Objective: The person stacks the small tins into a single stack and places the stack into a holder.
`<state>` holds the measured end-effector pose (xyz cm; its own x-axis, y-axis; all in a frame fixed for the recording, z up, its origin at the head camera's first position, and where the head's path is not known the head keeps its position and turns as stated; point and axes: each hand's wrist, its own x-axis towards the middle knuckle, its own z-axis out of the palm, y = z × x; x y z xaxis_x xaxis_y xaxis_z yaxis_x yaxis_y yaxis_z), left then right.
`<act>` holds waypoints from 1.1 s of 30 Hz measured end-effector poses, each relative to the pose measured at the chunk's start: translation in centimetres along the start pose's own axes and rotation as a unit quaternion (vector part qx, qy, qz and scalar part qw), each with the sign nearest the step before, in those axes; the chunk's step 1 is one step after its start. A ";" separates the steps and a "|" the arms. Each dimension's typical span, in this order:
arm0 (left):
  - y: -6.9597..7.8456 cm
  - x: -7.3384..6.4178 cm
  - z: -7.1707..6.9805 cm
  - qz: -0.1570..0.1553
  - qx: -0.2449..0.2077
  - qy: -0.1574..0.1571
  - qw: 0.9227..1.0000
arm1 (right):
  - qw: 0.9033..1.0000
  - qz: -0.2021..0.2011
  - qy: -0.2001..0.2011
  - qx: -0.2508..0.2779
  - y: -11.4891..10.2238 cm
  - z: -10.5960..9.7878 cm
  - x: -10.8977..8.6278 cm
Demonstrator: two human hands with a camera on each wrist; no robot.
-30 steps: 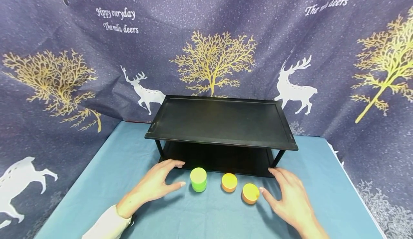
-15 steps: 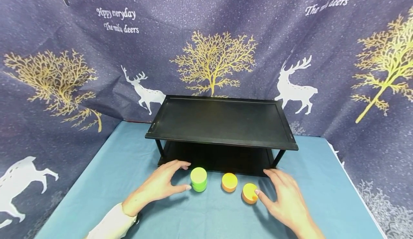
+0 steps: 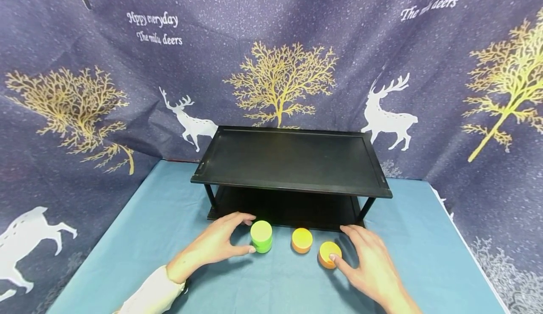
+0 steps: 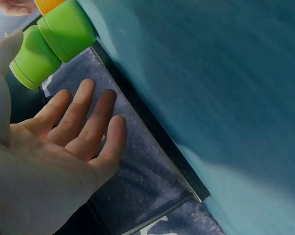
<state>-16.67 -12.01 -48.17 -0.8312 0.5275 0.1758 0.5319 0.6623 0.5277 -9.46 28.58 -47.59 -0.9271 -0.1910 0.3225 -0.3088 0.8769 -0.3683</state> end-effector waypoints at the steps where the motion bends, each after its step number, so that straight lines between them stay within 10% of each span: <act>1: 0.0 0.0 0.1 0.002 -0.002 0.000 1.000 | 1.000 -0.003 0.001 -0.001 0.0 0.0 0.0; 33: 1.0 2.4 1.6 0.009 0.012 -0.053 0.998 | 0.995 0.002 -0.095 -0.008 -1.2 0.8 0.5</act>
<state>-17.88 -9.26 -48.56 -0.8002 0.5919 0.0963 0.5517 0.6636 0.5053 -9.73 27.02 -47.68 -0.9521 -0.2666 0.1499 -0.3034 0.8845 -0.3543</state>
